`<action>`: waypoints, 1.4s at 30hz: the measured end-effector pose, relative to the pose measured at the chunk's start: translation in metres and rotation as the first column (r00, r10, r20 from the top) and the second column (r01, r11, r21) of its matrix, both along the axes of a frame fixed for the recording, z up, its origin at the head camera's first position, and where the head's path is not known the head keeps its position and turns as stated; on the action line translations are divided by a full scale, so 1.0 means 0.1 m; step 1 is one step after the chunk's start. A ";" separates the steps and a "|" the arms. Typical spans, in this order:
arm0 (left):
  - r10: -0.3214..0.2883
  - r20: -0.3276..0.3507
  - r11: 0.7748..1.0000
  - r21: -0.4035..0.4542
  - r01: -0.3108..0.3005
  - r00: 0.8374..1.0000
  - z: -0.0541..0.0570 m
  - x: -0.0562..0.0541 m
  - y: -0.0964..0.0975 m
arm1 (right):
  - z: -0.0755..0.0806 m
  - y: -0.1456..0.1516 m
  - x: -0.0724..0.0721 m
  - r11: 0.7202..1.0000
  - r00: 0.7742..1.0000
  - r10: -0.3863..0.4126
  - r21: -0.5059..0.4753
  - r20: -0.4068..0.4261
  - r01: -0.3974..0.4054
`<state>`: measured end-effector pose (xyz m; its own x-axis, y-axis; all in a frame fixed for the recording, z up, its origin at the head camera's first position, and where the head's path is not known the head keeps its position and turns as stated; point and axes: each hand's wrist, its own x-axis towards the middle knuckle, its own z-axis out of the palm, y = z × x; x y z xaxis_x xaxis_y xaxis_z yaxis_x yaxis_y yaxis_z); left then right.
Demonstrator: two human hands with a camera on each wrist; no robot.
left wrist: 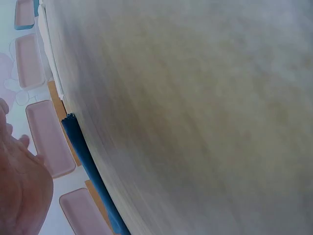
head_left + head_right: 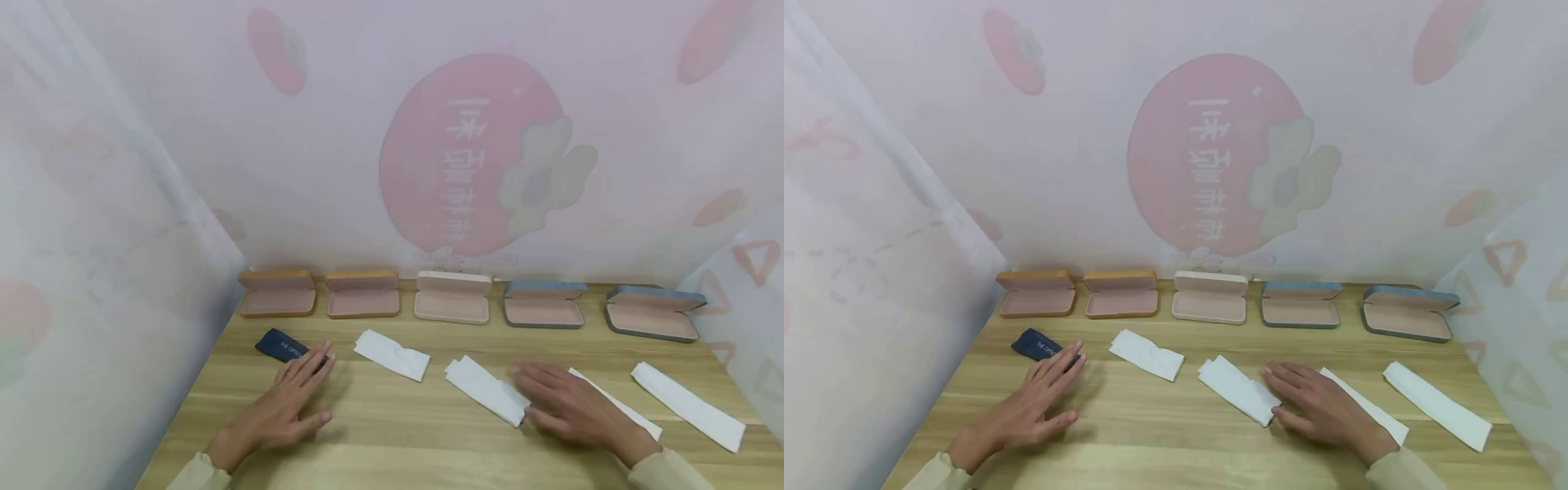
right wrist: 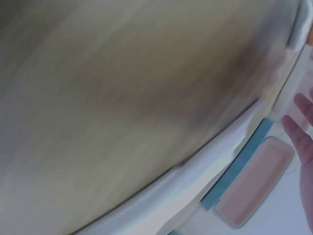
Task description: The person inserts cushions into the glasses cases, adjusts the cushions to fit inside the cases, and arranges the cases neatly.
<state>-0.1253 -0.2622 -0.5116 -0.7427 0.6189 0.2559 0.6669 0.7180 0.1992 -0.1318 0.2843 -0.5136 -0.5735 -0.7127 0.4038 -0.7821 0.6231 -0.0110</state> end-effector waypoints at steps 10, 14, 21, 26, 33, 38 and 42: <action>0.130 0.111 0.990 0.036 -0.135 0.985 0.04 -0.02 -0.09 | 0.07 -0.50 -0.02 0.988 0.997 0.014 -0.157 0.078 -0.002; 0.184 0.087 0.978 0.087 -0.191 0.979 0.05 -0.09 -0.16 | 0.08 -0.81 -0.04 0.974 0.995 0.040 -0.226 0.092 -0.018; 0.337 0.108 0.923 0.156 -0.351 0.935 0.13 -0.22 -0.31 | 0.07 -1.51 0.01 0.932 0.984 0.041 -0.360 0.175 0.026; 0.447 0.177 0.877 0.105 -0.468 0.877 0.15 -0.27 -0.42 | 0.07 -2.00 0.07 0.924 0.931 0.044 -0.368 0.363 0.101; 0.530 0.200 0.825 0.103 -0.555 0.824 0.15 -0.37 -0.52 | 0.19 -2.52 0.02 0.925 0.801 0.016 -0.314 0.598 0.215; 0.571 0.195 0.796 0.104 -0.596 0.797 0.16 -0.44 -0.61 | 0.21 -2.83 -0.06 0.916 0.780 -0.003 -0.311 0.626 0.253; 0.585 0.212 0.786 0.087 -0.612 0.783 0.16 -0.52 -0.66 | 0.22 -3.03 -0.14 0.897 0.731 -0.013 -0.315 0.683 0.311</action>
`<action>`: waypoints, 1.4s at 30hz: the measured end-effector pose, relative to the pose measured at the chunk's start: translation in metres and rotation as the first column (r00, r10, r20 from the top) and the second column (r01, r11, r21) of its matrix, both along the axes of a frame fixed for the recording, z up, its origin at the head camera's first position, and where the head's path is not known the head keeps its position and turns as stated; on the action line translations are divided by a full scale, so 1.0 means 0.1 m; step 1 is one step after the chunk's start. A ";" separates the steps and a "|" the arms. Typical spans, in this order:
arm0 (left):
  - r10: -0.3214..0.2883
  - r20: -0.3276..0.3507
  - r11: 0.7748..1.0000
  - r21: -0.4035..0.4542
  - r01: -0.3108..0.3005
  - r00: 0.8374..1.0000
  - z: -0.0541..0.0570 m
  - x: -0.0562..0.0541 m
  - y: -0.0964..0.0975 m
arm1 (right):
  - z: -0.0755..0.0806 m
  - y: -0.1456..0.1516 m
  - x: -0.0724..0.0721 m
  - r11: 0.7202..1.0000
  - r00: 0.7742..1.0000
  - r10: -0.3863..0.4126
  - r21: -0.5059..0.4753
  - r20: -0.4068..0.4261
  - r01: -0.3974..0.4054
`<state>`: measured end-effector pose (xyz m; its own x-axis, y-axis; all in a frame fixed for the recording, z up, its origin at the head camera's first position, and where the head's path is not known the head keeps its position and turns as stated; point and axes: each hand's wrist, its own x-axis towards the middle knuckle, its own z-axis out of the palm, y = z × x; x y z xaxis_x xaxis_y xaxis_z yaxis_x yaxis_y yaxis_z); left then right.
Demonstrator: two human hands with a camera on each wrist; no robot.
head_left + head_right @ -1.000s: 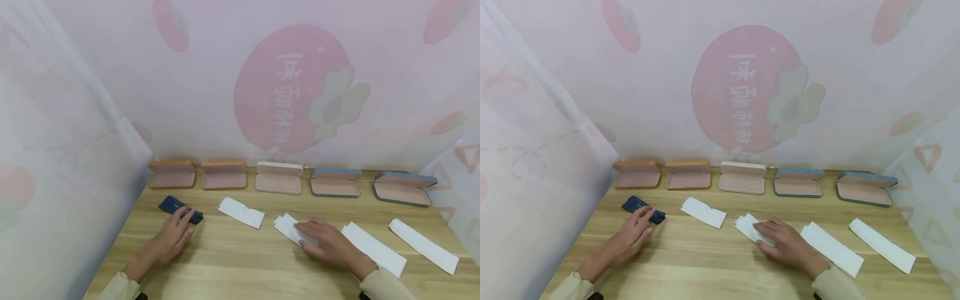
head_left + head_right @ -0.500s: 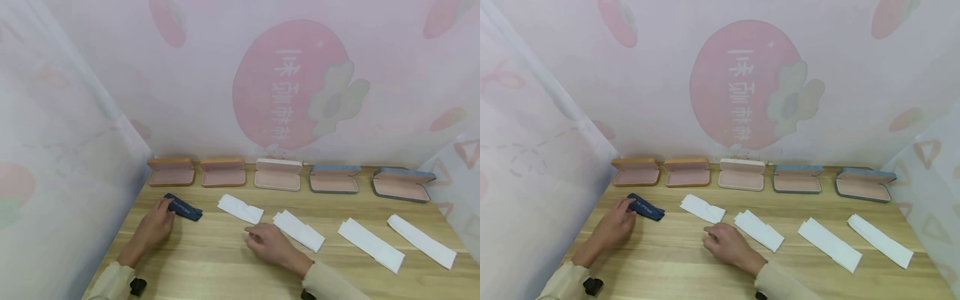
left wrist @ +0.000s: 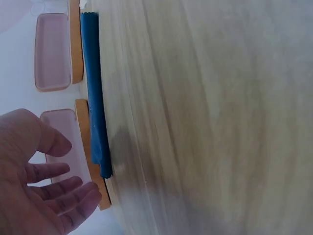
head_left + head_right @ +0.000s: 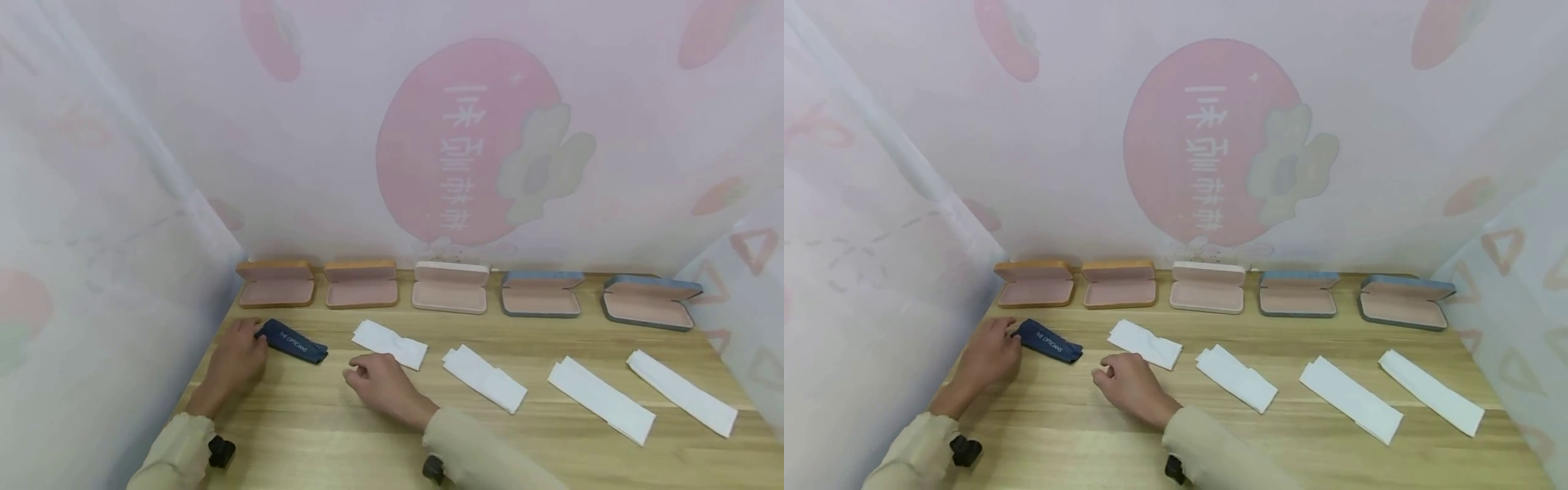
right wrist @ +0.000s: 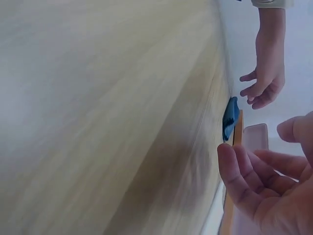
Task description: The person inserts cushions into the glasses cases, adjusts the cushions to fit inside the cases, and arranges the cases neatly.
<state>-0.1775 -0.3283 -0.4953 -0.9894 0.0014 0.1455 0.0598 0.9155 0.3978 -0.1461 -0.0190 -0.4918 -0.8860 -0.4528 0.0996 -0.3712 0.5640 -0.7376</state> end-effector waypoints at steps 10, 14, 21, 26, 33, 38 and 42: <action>0.044 0.128 0.999 0.007 -0.046 0.991 0.09 -0.18 -0.05 | 0.05 -0.36 -0.20 0.992 0.977 -0.103 -0.055 0.185 0.115; 0.032 0.143 0.999 -0.025 -0.028 0.989 0.07 -0.28 -0.05 | 0.09 -0.46 -0.28 0.988 0.953 -0.113 -0.069 0.281 0.137; 0.012 0.133 0.999 -0.051 -0.005 0.991 0.00 -0.38 -0.07 | 0.08 -0.65 -0.38 0.982 0.912 -0.158 -0.037 0.379 0.185; 0.009 0.063 0.998 -0.069 -0.005 0.998 -0.02 -0.35 -0.06 | -0.02 -0.72 -0.40 0.984 0.917 -0.154 -0.027 0.368 0.177; 0.010 0.015 0.998 -0.064 -0.009 1.000 -0.07 -0.33 -0.04 | -0.05 -0.81 -0.41 0.984 0.969 -0.158 0.115 0.189 0.138; 0.025 0.025 0.997 -0.075 -0.023 0.999 -0.11 -0.30 -0.02 | -0.10 -0.91 -0.41 0.954 0.988 -0.153 0.267 0.024 0.141; 0.049 0.051 0.996 -0.074 -0.045 0.997 -0.13 -0.28 -0.01 | -0.13 -0.94 -0.38 0.944 0.989 -0.132 0.296 -0.069 0.147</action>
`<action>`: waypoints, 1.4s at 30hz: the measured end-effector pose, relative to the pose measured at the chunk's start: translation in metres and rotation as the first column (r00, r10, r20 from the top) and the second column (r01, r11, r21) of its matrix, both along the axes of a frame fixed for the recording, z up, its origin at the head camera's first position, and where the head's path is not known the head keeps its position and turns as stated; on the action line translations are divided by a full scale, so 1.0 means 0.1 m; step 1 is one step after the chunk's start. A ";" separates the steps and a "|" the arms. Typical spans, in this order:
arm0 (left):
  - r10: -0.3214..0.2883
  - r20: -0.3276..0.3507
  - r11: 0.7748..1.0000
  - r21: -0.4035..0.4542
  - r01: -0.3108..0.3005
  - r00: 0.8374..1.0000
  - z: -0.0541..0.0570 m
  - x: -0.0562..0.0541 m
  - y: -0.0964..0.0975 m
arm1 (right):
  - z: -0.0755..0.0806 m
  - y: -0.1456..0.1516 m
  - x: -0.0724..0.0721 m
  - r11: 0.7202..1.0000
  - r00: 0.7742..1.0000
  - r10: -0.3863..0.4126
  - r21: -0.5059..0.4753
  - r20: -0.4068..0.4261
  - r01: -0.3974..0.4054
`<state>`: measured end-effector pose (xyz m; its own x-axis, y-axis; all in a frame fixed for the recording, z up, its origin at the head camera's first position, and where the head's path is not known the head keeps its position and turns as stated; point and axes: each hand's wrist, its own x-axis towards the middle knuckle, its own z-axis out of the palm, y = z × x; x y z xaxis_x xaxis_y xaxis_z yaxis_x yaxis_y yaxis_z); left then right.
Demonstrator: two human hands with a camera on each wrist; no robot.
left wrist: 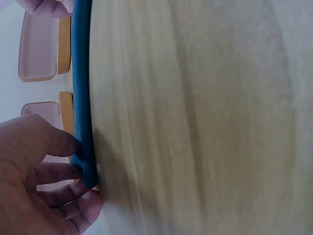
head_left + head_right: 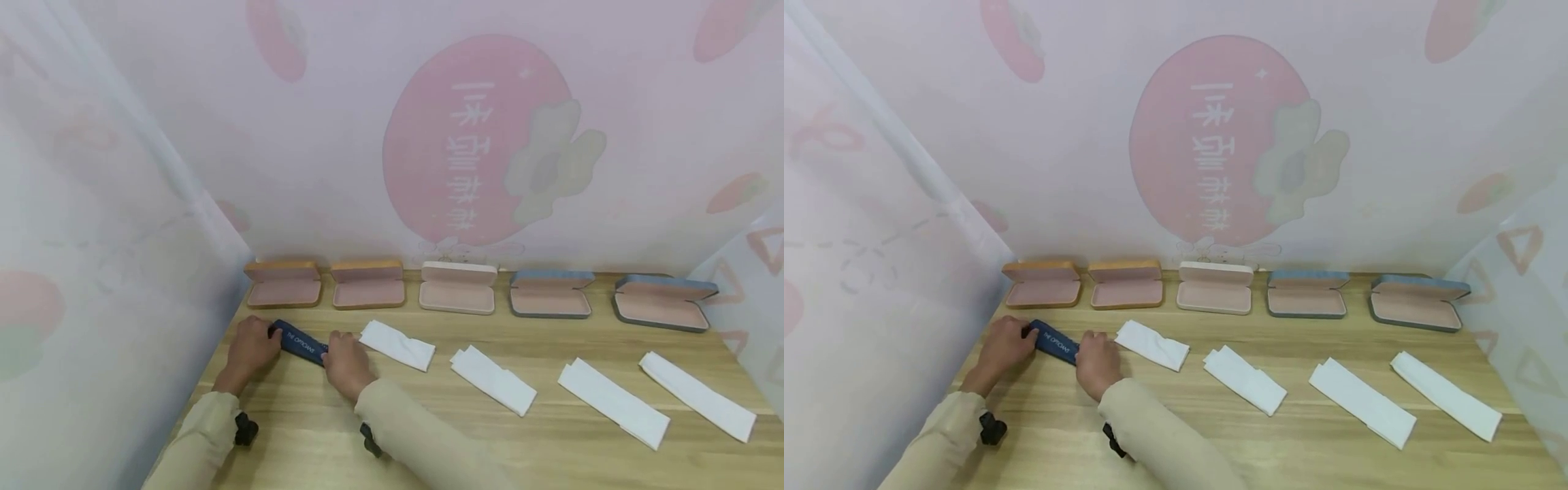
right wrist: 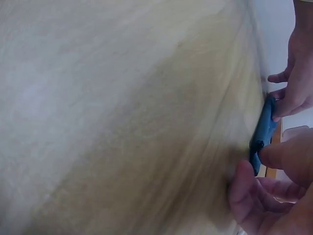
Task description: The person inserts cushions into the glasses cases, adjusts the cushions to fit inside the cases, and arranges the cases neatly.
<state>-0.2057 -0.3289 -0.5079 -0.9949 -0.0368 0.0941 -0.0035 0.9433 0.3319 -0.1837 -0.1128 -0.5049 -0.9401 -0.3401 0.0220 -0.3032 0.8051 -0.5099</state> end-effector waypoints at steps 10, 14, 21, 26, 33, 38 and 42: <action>0.035 -0.011 0.999 -0.010 -0.035 0.999 -0.04 0.04 0.04 | -0.06 -0.02 0.06 0.996 0.982 0.022 0.087 -0.190 -0.005; 0.069 0.018 0.998 0.000 -0.069 0.997 -0.03 0.05 0.06 | -0.07 -0.01 0.04 1.000 0.990 0.003 0.021 -0.141 0.000; 0.105 0.058 0.994 0.036 -0.107 0.993 0.04 0.03 0.07 | -0.11 0.02 -0.01 0.944 0.998 -0.068 -0.323 0.003 0.065; 0.111 0.074 0.991 0.069 -0.116 0.991 0.09 0.02 0.04 | -0.09 0.05 -0.07 0.826 0.980 -0.075 -0.539 0.186 0.165; 0.108 0.086 0.986 0.115 -0.117 0.990 0.13 0.05 0.02 | -0.07 0.08 -0.12 0.777 0.926 -0.087 -0.556 0.368 0.294; 0.108 0.070 0.985 0.128 -0.116 0.992 0.12 0.10 0.01 | -0.10 0.09 -0.13 0.780 0.906 -0.106 -0.531 0.409 0.331; 0.121 0.072 0.982 0.134 -0.130 0.990 0.10 0.13 0.01 | -0.12 0.11 -0.14 0.773 0.900 -0.111 -0.533 0.422 0.345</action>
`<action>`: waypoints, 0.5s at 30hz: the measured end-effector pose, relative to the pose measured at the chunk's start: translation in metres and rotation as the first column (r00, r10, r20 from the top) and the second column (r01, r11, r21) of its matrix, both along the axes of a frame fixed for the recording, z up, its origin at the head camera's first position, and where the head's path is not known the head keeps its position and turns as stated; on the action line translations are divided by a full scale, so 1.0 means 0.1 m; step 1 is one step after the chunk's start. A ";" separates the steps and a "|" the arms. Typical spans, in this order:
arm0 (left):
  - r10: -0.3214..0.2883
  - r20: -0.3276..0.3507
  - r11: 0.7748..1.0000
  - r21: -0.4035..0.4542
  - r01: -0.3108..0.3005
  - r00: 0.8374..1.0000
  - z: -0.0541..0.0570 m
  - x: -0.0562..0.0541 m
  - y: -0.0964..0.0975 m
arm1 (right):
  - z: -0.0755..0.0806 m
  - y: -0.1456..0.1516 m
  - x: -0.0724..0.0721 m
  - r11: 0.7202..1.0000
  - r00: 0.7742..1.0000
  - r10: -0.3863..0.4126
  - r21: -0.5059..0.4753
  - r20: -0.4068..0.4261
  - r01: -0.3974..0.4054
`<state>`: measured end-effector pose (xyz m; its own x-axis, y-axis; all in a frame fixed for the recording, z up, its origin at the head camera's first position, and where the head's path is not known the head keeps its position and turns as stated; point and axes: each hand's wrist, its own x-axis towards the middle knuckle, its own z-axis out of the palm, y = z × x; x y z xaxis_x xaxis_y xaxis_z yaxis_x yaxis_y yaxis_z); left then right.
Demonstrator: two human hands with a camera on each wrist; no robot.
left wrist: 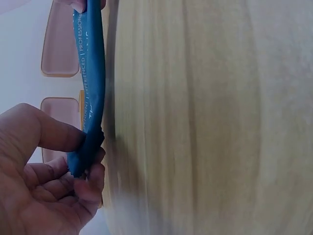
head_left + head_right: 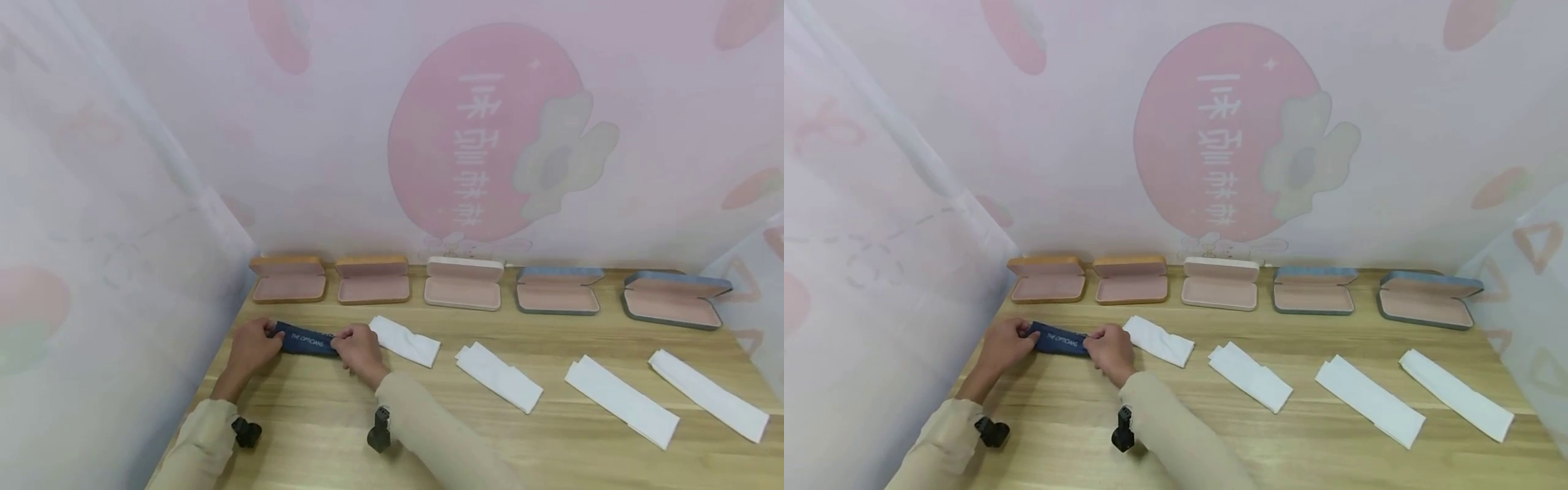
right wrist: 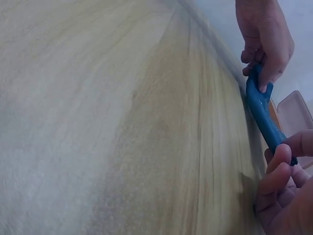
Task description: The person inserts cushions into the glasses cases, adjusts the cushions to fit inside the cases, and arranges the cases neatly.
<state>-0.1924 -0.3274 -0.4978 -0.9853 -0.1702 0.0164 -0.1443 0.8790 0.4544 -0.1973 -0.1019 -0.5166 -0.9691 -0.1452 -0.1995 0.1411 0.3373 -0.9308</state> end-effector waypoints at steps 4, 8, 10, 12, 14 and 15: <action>0.003 -0.007 1.000 0.017 -0.003 1.000 0.00 0.05 -0.01 | 0.01 0.01 0.00 1.000 1.000 0.004 -0.012 0.015 -0.004; -0.003 -0.013 0.999 0.037 0.003 1.000 0.01 0.08 -0.02 | 0.03 0.00 0.01 1.000 0.999 0.009 -0.016 0.036 -0.008; 0.002 -0.013 0.999 0.042 -0.001 1.000 -0.01 0.09 -0.02 | 0.04 0.01 0.02 1.000 0.999 0.008 -0.014 0.038 -0.007; 0.004 -0.016 0.999 0.043 -0.003 1.000 -0.02 0.08 -0.02 | 0.05 0.01 0.02 1.000 0.999 0.004 -0.007 0.036 -0.004; 0.010 -0.017 0.999 0.043 -0.009 1.000 -0.03 0.06 -0.03 | 0.07 0.02 0.01 1.000 0.999 0.001 -0.010 0.035 -0.001; 0.014 -0.019 0.999 0.045 -0.013 1.000 -0.04 0.06 -0.03 | 0.08 0.02 0.00 1.000 0.999 0.002 -0.014 0.034 -0.002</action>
